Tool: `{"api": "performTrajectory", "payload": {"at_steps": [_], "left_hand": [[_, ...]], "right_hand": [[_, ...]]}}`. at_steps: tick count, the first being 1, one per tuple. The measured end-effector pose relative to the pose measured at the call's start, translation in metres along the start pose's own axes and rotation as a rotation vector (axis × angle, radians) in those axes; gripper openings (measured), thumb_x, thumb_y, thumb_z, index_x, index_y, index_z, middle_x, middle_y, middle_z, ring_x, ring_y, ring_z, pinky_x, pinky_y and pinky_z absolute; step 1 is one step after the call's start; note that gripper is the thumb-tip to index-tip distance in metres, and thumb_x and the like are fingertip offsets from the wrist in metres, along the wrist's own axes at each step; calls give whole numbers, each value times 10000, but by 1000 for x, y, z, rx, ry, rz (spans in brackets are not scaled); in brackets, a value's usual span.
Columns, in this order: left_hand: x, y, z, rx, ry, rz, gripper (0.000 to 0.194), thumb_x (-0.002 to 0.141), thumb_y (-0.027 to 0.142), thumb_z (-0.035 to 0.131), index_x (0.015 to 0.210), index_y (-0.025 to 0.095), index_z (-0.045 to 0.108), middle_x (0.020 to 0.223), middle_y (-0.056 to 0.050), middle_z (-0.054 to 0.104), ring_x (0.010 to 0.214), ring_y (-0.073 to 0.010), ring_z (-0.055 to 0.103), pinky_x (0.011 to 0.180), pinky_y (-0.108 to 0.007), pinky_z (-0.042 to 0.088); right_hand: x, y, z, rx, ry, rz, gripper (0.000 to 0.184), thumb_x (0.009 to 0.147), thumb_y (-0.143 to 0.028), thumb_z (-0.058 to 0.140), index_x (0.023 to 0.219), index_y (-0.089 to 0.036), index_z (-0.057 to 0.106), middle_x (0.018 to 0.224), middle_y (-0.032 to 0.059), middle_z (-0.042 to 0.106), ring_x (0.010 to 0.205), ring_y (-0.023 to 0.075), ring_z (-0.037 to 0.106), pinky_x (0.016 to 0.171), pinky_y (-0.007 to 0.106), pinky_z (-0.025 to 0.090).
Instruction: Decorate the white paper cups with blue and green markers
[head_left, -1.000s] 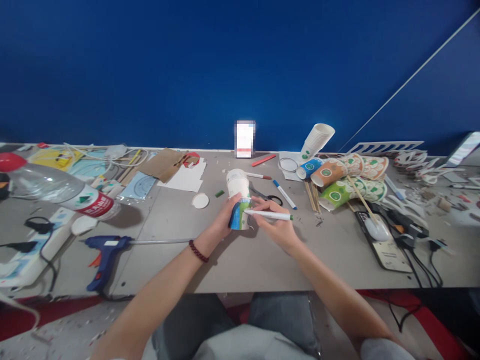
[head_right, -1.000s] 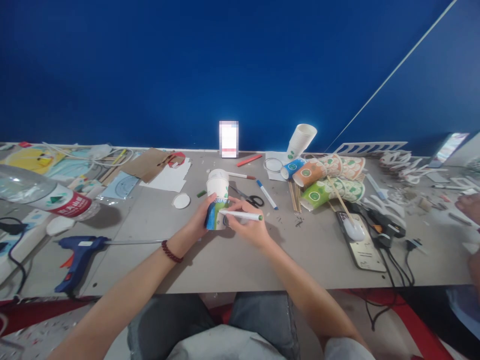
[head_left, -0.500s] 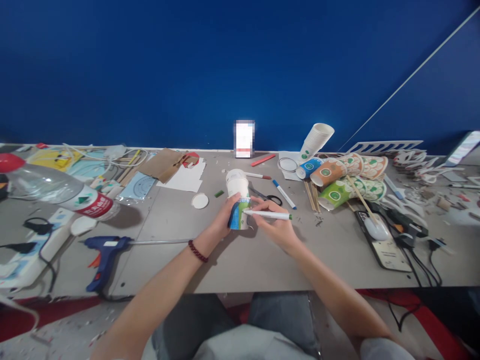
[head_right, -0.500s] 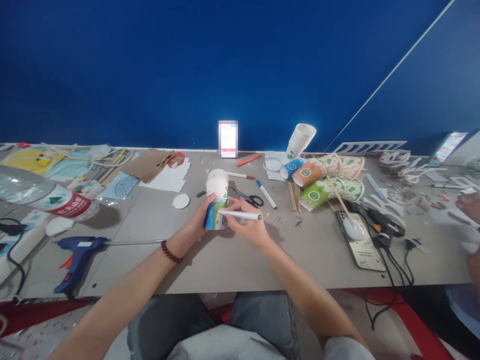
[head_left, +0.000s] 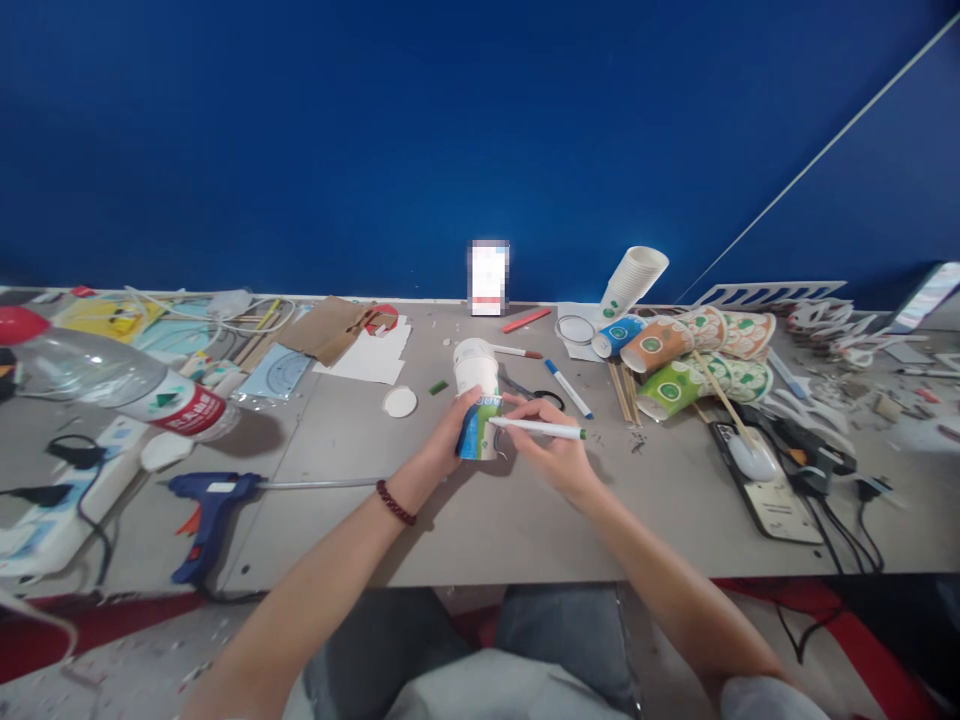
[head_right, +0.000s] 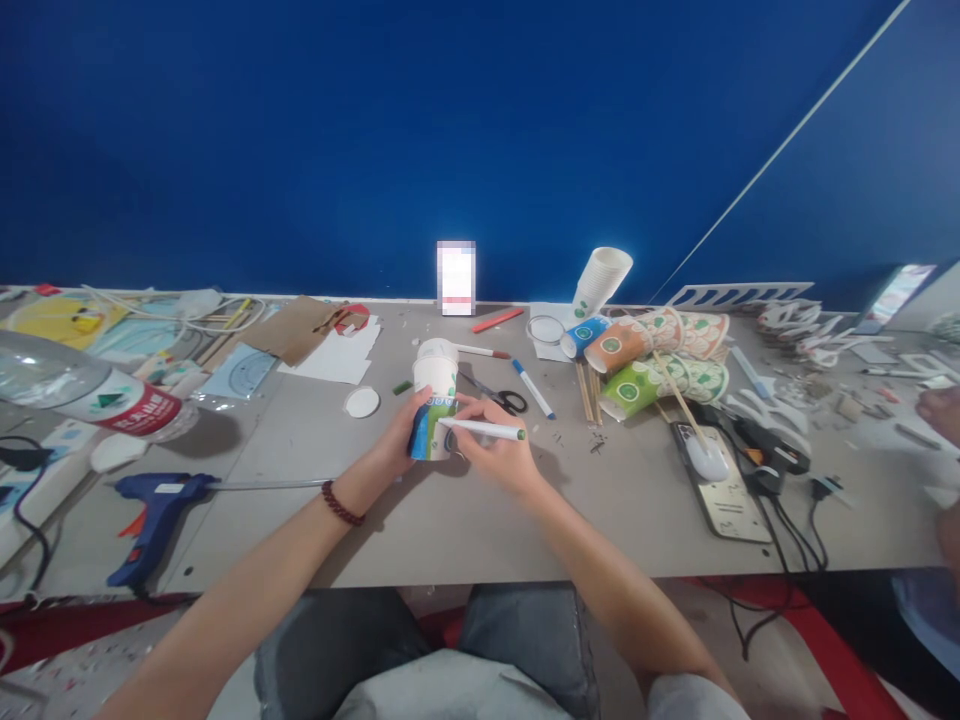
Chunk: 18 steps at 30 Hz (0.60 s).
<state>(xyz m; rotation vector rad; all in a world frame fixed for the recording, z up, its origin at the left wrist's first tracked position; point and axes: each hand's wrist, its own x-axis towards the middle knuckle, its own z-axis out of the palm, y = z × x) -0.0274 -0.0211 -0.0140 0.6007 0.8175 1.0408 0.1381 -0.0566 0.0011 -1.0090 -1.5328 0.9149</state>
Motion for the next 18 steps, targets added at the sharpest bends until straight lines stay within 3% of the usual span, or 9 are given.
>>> {"api": "performTrajectory", "payload": {"at_steps": [4, 11, 18], "left_hand": [[0, 0, 0, 0, -6, 6, 510, 735, 557, 817, 997, 135, 702, 867, -67, 749, 703, -176, 693, 667, -287, 541], [1, 1, -1, 32, 21, -60, 487, 771, 554, 778, 1007, 137, 691, 819, -82, 748, 667, -204, 700, 622, -312, 551], [2, -2, -3, -21, -4, -1, 490, 765, 522, 799, 1028, 120, 700, 872, -73, 747, 713, -185, 702, 669, -289, 547]], "right_hand": [[0, 0, 0, 0, 13, -9, 54, 864, -296, 731, 866, -260, 691, 849, 63, 791, 1249, 350, 710, 923, 462, 608], [0, 0, -3, 45, -89, -7, 98, 821, -226, 745, 749, -260, 687, 835, 54, 791, 1308, 361, 669, 1007, 508, 583], [0, -2, 0, 6, 24, -12, 31, 859, -245, 714, 857, -262, 688, 814, 53, 776, 1235, 344, 720, 921, 461, 606]]}}
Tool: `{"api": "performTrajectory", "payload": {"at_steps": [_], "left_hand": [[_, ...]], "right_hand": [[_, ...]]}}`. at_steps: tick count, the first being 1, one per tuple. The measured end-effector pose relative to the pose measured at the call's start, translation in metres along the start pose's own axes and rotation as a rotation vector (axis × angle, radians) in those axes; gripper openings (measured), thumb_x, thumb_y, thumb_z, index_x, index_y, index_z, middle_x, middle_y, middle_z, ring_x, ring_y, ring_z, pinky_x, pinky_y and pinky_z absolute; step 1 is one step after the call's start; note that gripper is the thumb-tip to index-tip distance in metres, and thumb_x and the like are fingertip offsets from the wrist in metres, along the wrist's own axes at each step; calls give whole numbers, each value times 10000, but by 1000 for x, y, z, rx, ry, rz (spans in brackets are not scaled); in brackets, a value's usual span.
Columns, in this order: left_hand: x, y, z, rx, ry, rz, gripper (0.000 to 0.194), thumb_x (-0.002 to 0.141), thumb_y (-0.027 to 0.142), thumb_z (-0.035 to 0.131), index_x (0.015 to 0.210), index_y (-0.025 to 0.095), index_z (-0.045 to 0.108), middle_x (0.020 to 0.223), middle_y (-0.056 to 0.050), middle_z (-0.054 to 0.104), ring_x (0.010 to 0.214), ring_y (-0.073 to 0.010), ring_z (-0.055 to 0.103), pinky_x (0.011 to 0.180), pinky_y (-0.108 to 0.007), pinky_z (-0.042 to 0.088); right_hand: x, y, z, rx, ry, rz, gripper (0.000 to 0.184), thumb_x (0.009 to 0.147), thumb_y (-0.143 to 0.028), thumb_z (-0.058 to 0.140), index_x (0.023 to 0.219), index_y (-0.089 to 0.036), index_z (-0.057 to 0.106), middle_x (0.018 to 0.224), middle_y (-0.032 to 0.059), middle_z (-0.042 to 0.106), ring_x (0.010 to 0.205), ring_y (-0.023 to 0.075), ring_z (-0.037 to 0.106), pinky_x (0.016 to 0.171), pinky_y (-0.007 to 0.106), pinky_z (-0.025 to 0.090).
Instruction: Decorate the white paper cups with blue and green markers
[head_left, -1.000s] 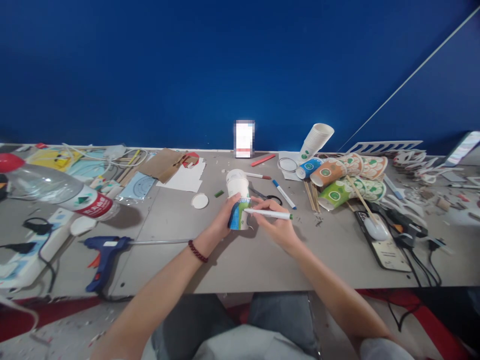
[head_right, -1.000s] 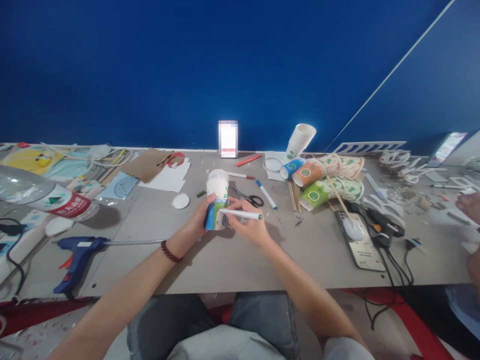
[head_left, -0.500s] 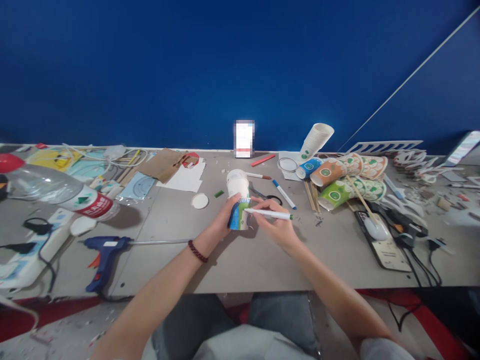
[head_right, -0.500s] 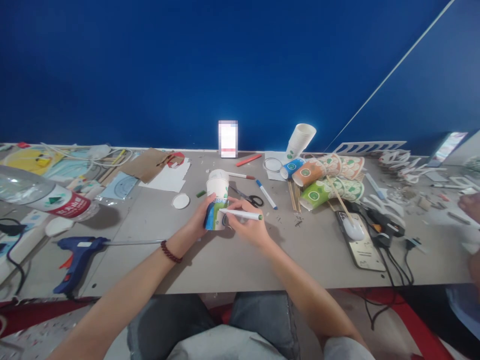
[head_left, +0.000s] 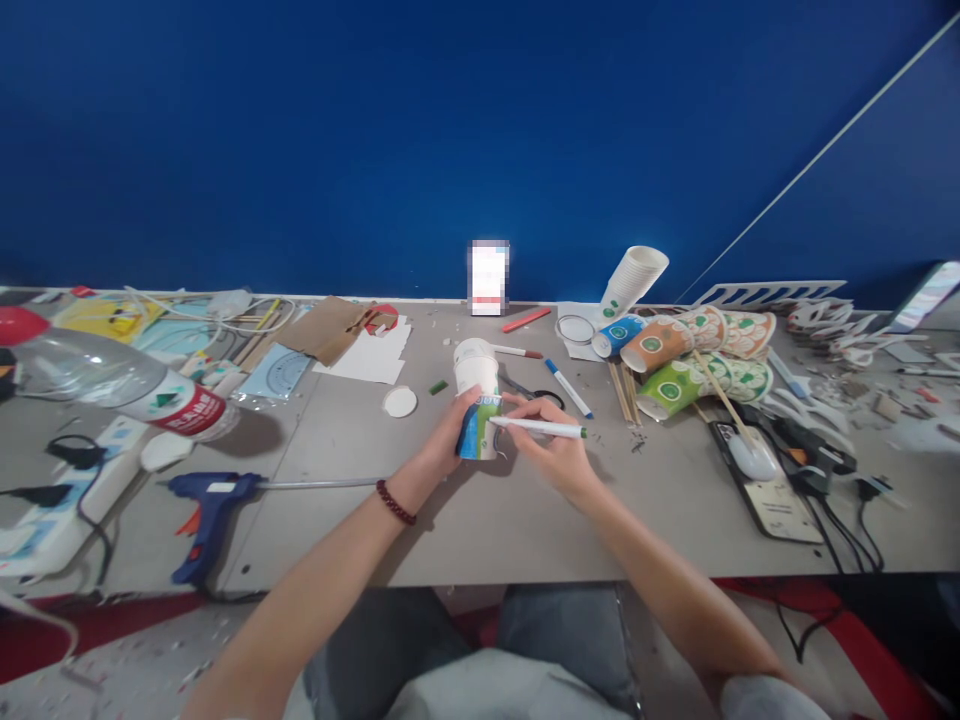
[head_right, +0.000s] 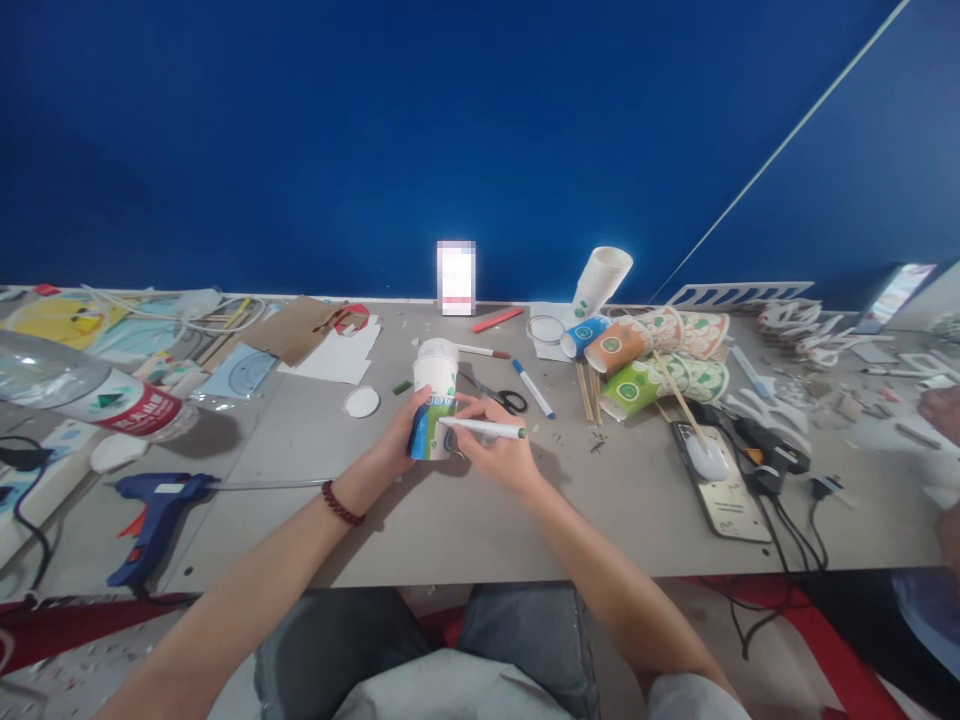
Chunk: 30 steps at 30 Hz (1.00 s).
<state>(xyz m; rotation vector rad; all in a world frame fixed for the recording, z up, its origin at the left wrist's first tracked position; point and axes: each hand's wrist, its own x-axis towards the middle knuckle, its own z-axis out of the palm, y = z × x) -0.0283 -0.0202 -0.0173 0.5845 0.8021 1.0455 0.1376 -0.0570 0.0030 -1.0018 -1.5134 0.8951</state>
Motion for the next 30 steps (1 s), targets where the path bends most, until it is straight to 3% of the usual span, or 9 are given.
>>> {"api": "performTrajectory", "payload": {"at_steps": [8, 17, 24, 30], "left_hand": [[0, 3, 0, 21, 26, -61, 431, 803, 515, 767, 997, 136, 694, 760, -69, 735, 630, -189, 690, 591, -294, 546], [-3, 4, 5, 13, 3, -1, 487, 718, 535, 831, 965, 133, 708, 827, -56, 738, 674, -169, 683, 625, -278, 542], [-2, 4, 2, 26, 30, -53, 461, 780, 541, 781, 988, 139, 694, 783, -66, 725, 676, -195, 690, 622, -299, 545], [-2, 3, 2, -50, -17, -32, 420, 804, 504, 758, 984, 127, 708, 808, -65, 742, 650, -175, 687, 609, -277, 543]], "right_hand": [[-1, 3, -2, 60, -105, 21, 109, 814, -210, 733, 739, -259, 672, 831, 53, 783, 1316, 353, 663, 1008, 501, 584], [1, 2, -1, -11, -18, 8, 28, 858, -266, 713, 884, -260, 707, 916, 73, 807, 1229, 329, 718, 909, 441, 608], [0, 1, -3, 17, -116, -10, 82, 827, -258, 754, 768, -252, 698, 863, 63, 801, 1296, 350, 674, 1028, 502, 561], [1, -2, -3, 70, -24, -16, 141, 911, -398, 728, 939, -261, 708, 915, 76, 812, 1242, 325, 711, 975, 487, 607]]}}
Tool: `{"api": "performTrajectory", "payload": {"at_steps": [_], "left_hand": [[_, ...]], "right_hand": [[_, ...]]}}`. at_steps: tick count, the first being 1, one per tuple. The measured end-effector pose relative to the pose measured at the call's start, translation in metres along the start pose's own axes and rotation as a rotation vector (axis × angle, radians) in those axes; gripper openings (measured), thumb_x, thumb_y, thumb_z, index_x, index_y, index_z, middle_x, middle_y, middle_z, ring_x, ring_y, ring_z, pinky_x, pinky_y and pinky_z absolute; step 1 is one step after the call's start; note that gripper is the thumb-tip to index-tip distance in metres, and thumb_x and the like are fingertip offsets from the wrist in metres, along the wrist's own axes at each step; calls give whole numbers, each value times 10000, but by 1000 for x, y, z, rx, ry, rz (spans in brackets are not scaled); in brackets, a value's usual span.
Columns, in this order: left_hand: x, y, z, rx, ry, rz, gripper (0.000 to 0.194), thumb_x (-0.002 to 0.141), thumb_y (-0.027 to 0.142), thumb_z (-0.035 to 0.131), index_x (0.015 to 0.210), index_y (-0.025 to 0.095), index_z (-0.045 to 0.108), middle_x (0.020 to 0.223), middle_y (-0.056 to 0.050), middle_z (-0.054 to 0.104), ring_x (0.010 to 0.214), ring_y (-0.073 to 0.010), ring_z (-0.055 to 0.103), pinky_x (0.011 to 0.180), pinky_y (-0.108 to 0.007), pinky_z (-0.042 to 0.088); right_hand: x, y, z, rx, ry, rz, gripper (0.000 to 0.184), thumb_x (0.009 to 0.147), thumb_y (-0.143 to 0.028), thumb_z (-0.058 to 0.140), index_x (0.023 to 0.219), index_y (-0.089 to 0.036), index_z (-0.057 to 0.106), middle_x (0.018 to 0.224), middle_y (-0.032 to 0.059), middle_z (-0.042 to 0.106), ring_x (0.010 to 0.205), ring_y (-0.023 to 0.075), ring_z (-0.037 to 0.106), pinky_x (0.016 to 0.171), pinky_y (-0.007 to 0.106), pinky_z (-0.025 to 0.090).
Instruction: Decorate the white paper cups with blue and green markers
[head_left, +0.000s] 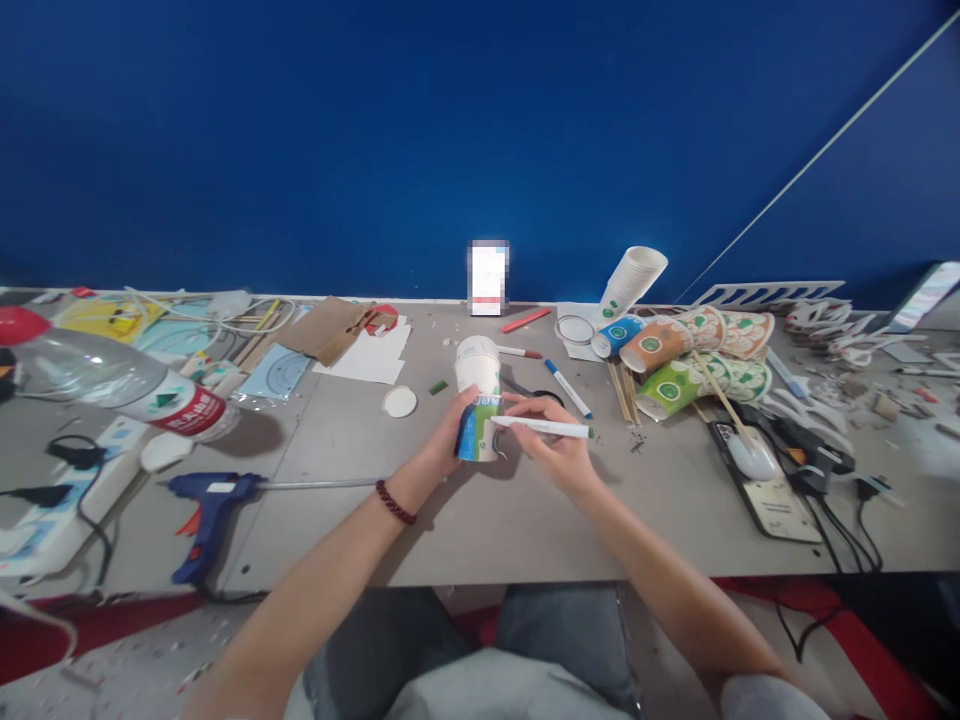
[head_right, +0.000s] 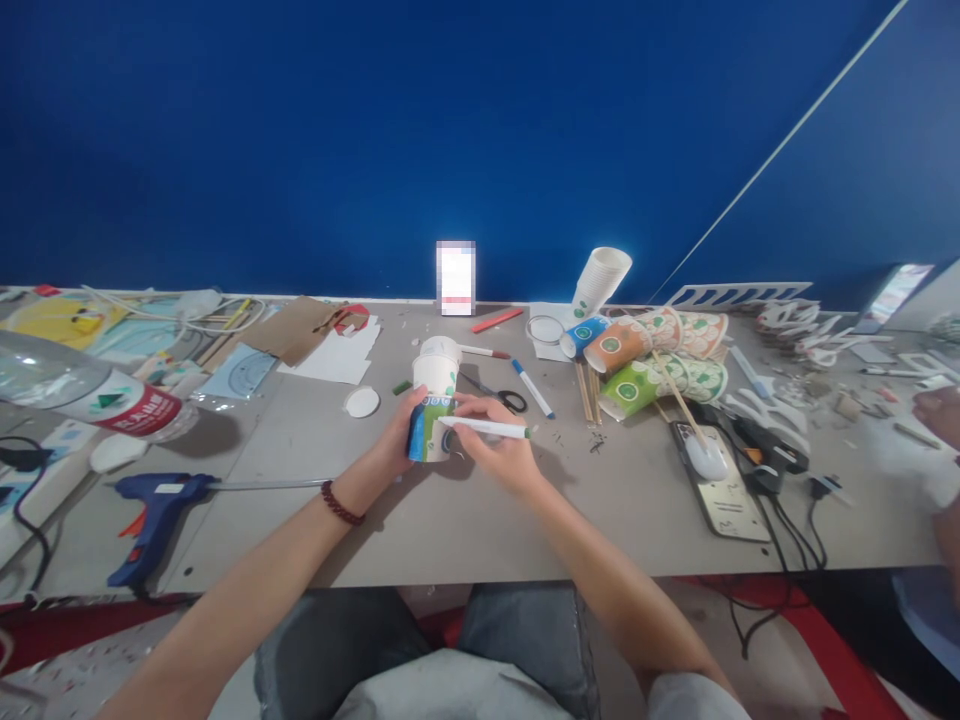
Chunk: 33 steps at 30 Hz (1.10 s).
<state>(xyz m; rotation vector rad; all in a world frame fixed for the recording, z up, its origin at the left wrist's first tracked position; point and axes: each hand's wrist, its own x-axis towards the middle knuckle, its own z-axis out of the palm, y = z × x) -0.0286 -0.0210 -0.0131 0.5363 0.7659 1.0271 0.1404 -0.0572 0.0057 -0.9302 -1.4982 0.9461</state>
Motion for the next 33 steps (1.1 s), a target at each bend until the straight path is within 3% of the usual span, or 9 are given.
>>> {"api": "performTrajectory", "payload": {"at_steps": [2, 4, 8, 12, 16, 23, 33], "left_hand": [[0, 0, -1, -35, -38, -47, 409, 834, 512, 717, 978, 130, 712, 774, -69, 738, 622, -185, 688, 579, -283, 536], [1, 0, -1, -62, -64, -90, 405, 856, 518, 683, 989, 136, 714, 766, -79, 742, 627, -203, 700, 575, -294, 541], [0, 1, 1, -106, -55, -100, 393, 859, 494, 668, 1004, 131, 709, 807, -96, 757, 665, -213, 712, 664, -331, 582], [-1, 6, 7, -134, -16, -86, 370, 861, 440, 638, 1033, 119, 701, 856, -107, 769, 704, -223, 715, 721, -357, 591], [-1, 8, 7, -149, -15, -121, 397, 855, 451, 590, 993, 99, 712, 816, -117, 760, 681, -225, 699, 715, -361, 585], [0, 6, 1, -190, -18, -142, 399, 822, 465, 579, 969, 119, 710, 778, -118, 750, 650, -237, 691, 648, -359, 576], [0, 3, -1, -203, -41, -177, 440, 826, 496, 555, 970, 108, 706, 776, -135, 744, 649, -248, 683, 638, -372, 569]], "right_hand": [[0, 0, 0, 32, 27, 12, 218, 924, -483, 712, 932, -266, 699, 881, 71, 809, 1168, 316, 747, 910, 461, 640], [-1, -1, 0, 59, 46, 37, 281, 914, -544, 714, 946, -265, 700, 974, 79, 820, 1013, 291, 792, 815, 430, 669], [-2, 0, 1, 124, 80, 39, 291, 907, -540, 732, 1000, -264, 713, 1121, 91, 813, 821, 240, 801, 723, 412, 686], [-2, 2, 2, 162, 114, 16, 253, 891, -498, 768, 963, -266, 696, 1058, 91, 818, 1008, 295, 796, 809, 452, 683], [-1, 4, 1, 115, 88, 1, 231, 909, -486, 747, 933, -268, 674, 854, 64, 804, 1214, 329, 733, 901, 483, 661], [-1, 6, -1, 22, 41, -42, 175, 903, -425, 758, 897, -256, 713, 899, 73, 810, 1189, 334, 748, 904, 477, 663], [-2, 6, -1, 56, 27, 20, 212, 880, -452, 772, 887, -247, 717, 1001, 100, 813, 1230, 351, 726, 727, 411, 715]]}}
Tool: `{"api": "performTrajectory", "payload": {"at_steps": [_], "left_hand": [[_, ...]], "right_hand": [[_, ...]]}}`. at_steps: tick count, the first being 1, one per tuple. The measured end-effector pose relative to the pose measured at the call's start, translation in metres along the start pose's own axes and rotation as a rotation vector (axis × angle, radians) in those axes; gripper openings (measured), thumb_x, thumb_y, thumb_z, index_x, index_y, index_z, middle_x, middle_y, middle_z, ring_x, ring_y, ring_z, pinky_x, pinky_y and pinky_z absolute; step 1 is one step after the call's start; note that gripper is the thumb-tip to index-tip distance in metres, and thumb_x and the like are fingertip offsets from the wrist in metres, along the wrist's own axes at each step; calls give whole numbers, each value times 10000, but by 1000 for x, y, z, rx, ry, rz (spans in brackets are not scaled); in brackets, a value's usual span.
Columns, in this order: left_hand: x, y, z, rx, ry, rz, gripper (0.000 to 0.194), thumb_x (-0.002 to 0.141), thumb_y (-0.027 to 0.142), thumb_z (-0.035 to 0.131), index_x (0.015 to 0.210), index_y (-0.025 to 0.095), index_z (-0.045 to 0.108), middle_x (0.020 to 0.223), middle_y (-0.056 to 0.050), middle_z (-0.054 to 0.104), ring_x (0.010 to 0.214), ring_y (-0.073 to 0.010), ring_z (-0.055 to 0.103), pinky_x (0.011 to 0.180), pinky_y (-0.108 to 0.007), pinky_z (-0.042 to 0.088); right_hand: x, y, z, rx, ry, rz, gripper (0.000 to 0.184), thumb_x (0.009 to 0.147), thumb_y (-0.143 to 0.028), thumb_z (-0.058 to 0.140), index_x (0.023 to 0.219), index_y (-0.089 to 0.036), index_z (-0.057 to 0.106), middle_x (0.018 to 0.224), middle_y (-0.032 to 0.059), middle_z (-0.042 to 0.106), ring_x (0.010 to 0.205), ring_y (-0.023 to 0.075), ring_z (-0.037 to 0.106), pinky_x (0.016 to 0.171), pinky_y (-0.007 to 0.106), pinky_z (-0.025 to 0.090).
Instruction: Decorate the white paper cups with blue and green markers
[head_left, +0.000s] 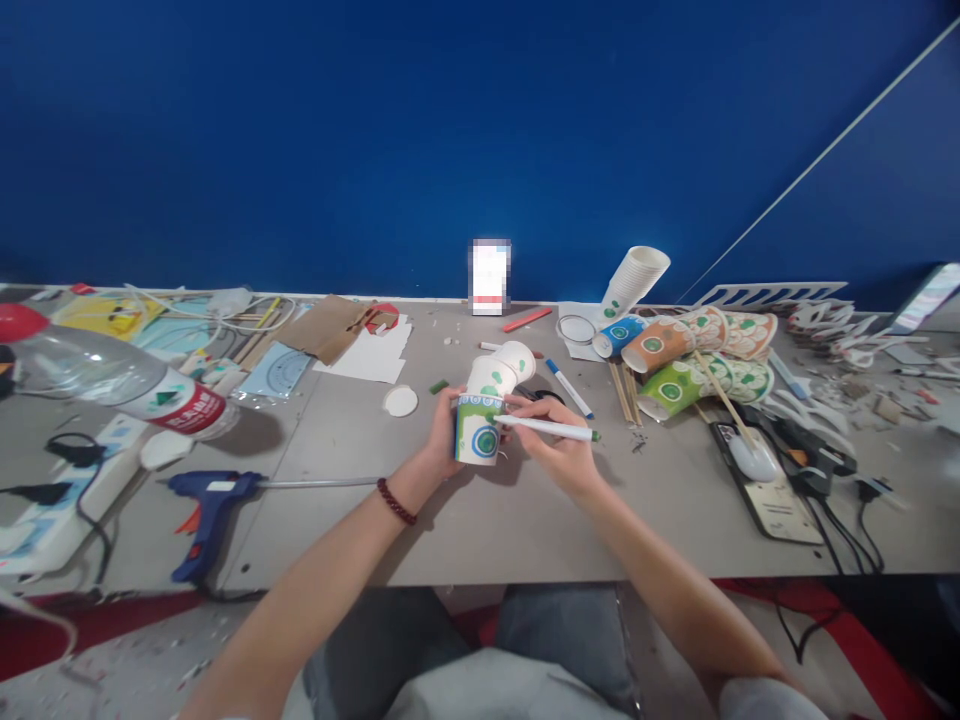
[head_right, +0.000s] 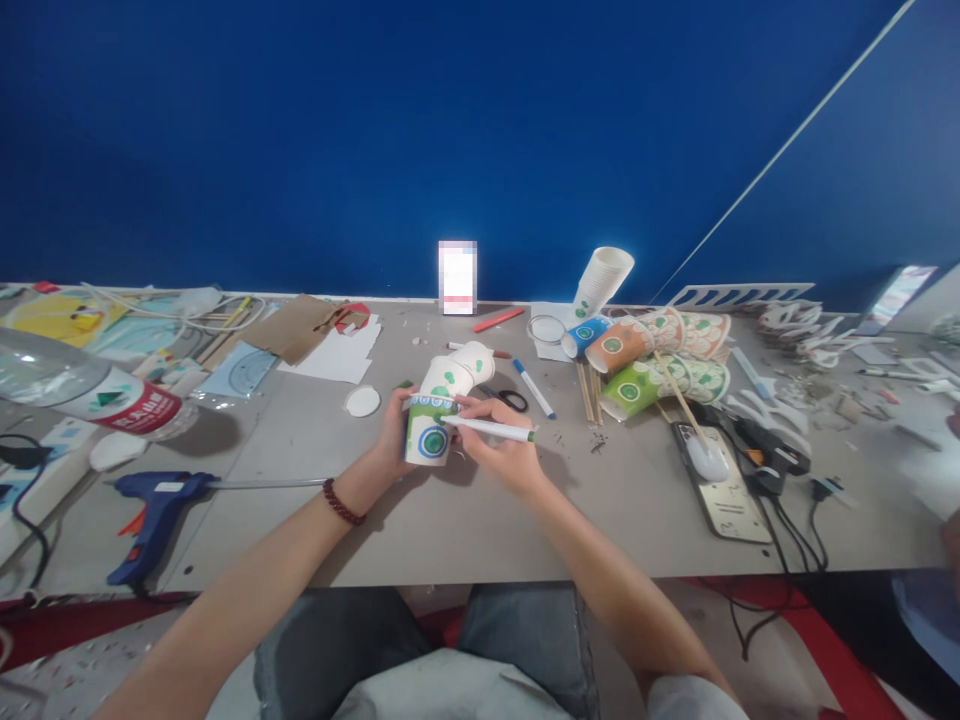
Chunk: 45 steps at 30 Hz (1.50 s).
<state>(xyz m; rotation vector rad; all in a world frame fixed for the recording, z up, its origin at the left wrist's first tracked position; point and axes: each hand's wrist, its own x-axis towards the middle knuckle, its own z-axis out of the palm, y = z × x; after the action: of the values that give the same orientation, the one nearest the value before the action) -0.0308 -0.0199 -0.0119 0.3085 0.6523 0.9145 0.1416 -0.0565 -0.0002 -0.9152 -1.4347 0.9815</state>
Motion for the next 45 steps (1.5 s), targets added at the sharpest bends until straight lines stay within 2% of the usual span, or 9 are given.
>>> {"api": "performTrajectory", "payload": {"at_steps": [4, 10, 20, 32, 45], "left_hand": [[0, 0, 1, 6, 14, 3, 445, 823, 495, 541, 960, 106, 708, 782, -136, 745, 640, -249, 678, 620, -374, 563], [1, 1, 0, 15, 12, 1, 459, 829, 511, 550, 977, 108, 712, 799, -144, 752, 693, -265, 699, 628, -364, 559], [-1, 2, 1, 16, 27, 10, 470, 812, 504, 545, 984, 100, 714, 796, -137, 744, 686, -253, 684, 626, -356, 547], [1, 1, 1, 20, 8, 8, 432, 804, 508, 551, 935, 123, 696, 783, -134, 744, 674, -254, 682, 607, -352, 543], [2, 0, -2, 14, 22, 25, 447, 841, 472, 503, 953, 93, 712, 787, -149, 755, 650, -260, 691, 582, -363, 559]], "right_hand": [[0, -2, 1, 15, -1, -11, 170, 886, -409, 767, 873, -249, 713, 906, 86, 804, 1227, 353, 728, 698, 400, 717], [1, -3, 1, -3, -24, -7, 181, 856, -409, 790, 833, -249, 708, 923, 79, 808, 1230, 353, 726, 857, 458, 691], [0, 2, 0, 10, -38, -11, 163, 853, -388, 791, 837, -248, 711, 889, 74, 807, 1238, 361, 720, 906, 489, 668], [0, -1, 0, 6, -41, -12, 120, 856, -338, 786, 840, -246, 711, 889, 77, 811, 1239, 357, 720, 873, 476, 672], [2, -4, 1, -13, -21, -22, 60, 841, -247, 762, 830, -246, 703, 881, 66, 810, 1218, 339, 735, 817, 408, 677]]}}
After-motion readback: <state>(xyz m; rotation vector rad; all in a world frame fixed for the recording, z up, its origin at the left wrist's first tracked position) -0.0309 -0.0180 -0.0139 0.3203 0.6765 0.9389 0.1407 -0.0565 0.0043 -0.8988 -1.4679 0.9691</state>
